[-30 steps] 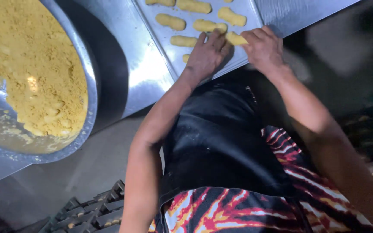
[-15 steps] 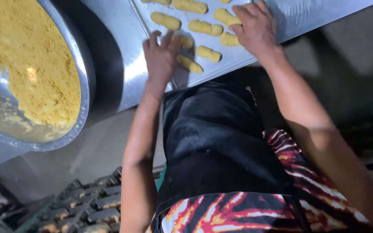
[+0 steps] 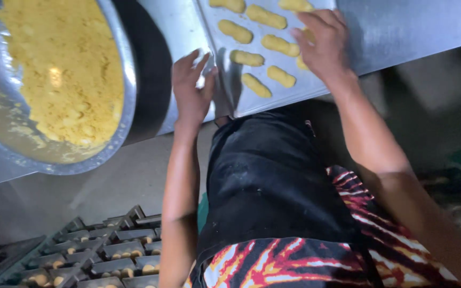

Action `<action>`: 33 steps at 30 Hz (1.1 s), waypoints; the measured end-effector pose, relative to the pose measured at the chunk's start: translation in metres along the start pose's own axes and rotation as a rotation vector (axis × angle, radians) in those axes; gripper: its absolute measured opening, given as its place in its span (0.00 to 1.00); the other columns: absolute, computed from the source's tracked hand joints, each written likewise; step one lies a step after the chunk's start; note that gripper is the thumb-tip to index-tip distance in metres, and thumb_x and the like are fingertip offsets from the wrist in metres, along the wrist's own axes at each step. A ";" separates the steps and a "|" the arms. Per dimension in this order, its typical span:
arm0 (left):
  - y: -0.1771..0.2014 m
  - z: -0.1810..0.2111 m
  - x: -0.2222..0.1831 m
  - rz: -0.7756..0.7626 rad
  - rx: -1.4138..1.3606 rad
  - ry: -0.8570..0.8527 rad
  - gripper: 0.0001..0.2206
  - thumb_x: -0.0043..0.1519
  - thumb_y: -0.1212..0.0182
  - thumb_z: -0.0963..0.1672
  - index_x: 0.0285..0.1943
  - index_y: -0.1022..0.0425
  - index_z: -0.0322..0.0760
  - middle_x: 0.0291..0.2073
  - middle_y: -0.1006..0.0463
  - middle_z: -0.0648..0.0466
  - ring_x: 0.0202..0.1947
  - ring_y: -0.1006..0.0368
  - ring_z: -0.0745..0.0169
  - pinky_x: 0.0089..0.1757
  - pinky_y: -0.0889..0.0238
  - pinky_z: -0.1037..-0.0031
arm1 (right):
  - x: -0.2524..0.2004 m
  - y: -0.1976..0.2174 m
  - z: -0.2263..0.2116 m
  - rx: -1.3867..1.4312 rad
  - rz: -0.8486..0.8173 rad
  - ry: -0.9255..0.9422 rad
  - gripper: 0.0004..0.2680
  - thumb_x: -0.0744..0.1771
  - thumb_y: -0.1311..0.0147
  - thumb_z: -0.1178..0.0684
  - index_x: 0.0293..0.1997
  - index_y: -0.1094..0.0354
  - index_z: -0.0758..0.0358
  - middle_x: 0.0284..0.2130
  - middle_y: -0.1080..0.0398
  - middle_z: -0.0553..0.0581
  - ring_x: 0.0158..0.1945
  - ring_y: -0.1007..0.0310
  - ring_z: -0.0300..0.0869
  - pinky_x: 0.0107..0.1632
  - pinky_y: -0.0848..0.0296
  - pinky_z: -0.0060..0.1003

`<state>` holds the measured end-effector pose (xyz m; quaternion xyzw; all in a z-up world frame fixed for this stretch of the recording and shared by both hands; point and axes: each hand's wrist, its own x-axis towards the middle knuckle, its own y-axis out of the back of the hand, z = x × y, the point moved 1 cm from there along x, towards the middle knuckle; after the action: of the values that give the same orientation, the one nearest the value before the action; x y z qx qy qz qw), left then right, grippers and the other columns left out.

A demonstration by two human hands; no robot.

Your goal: Portioning dough into small rolls and placing them on a tray in a bakery.

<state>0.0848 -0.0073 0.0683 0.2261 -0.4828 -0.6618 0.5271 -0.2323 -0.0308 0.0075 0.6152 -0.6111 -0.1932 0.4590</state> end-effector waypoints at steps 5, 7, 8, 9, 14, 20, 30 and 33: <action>0.050 -0.057 -0.025 0.571 -1.071 0.697 0.23 0.68 0.38 0.48 0.70 0.32 0.35 0.68 0.31 0.44 0.57 0.28 0.49 0.51 0.30 0.59 | 0.106 -0.052 -0.147 1.079 -0.076 -0.034 0.12 0.71 0.39 0.59 0.61 0.31 0.68 0.55 0.26 0.59 0.54 0.20 0.38 0.56 0.20 0.34; 0.075 -0.083 -0.013 0.673 -1.216 0.796 0.28 0.68 0.42 0.51 0.74 0.38 0.35 0.68 0.35 0.38 0.58 0.29 0.44 0.53 0.31 0.56 | 0.146 -0.069 -0.236 1.286 -0.088 -0.010 0.12 0.72 0.42 0.56 0.62 0.31 0.66 0.57 0.28 0.58 0.57 0.22 0.41 0.55 0.19 0.36; 0.085 -0.096 -0.008 0.750 -1.371 0.906 0.33 0.67 0.47 0.54 0.78 0.44 0.35 0.68 0.39 0.33 0.59 0.31 0.39 0.55 0.33 0.53 | 0.163 -0.077 -0.280 1.486 -0.100 -0.009 0.12 0.73 0.46 0.52 0.63 0.31 0.63 0.59 0.29 0.57 0.60 0.25 0.43 0.55 0.18 0.38; 0.097 -0.130 -0.006 0.757 -1.375 0.894 0.33 0.67 0.47 0.54 0.78 0.44 0.35 0.68 0.39 0.33 0.59 0.31 0.39 0.55 0.33 0.53 | 0.170 -0.112 -0.298 1.483 -0.099 0.004 0.12 0.73 0.46 0.52 0.63 0.31 0.63 0.59 0.29 0.57 0.60 0.25 0.43 0.55 0.18 0.38; 0.195 -0.239 -0.037 0.880 -0.606 0.319 0.34 0.74 0.38 0.53 0.83 0.51 0.37 0.80 0.48 0.40 0.81 0.53 0.47 0.77 0.55 0.55 | 0.182 -0.159 -0.334 0.246 -0.708 0.143 0.19 0.71 0.50 0.36 0.67 0.35 0.52 0.75 0.56 0.60 0.77 0.66 0.58 0.74 0.64 0.62; 0.276 -0.125 -0.082 0.896 -0.705 0.614 0.22 0.71 0.41 0.45 0.72 0.38 0.33 0.56 0.29 0.37 0.47 0.30 0.48 0.46 0.30 0.53 | 0.121 -0.094 -0.210 0.671 -0.204 0.159 0.15 0.69 0.31 0.53 0.64 0.26 0.56 0.68 0.37 0.60 0.74 0.41 0.52 0.75 0.38 0.47; 0.058 -0.029 -0.075 -0.227 -0.708 0.764 0.15 0.66 0.36 0.44 0.58 0.25 0.30 0.31 0.19 0.46 0.31 0.24 0.63 0.35 0.30 0.74 | -0.100 0.040 0.048 -0.306 -0.314 -0.633 0.15 0.73 0.43 0.44 0.57 0.31 0.70 0.43 0.26 0.71 0.46 0.27 0.65 0.45 0.30 0.60; -0.035 -0.023 -0.082 -0.451 -0.445 0.632 0.14 0.65 0.40 0.47 0.53 0.25 0.32 0.34 0.18 0.39 0.37 0.20 0.41 0.39 0.29 0.58 | -0.120 0.034 0.060 -0.279 -0.461 -0.741 0.15 0.74 0.47 0.42 0.48 0.29 0.69 0.42 0.27 0.73 0.47 0.28 0.67 0.49 0.29 0.59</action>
<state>0.1148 0.0574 0.0101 0.3978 -0.0827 -0.7464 0.5271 -0.3215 0.0663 -0.0342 0.5568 -0.5492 -0.5779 0.2331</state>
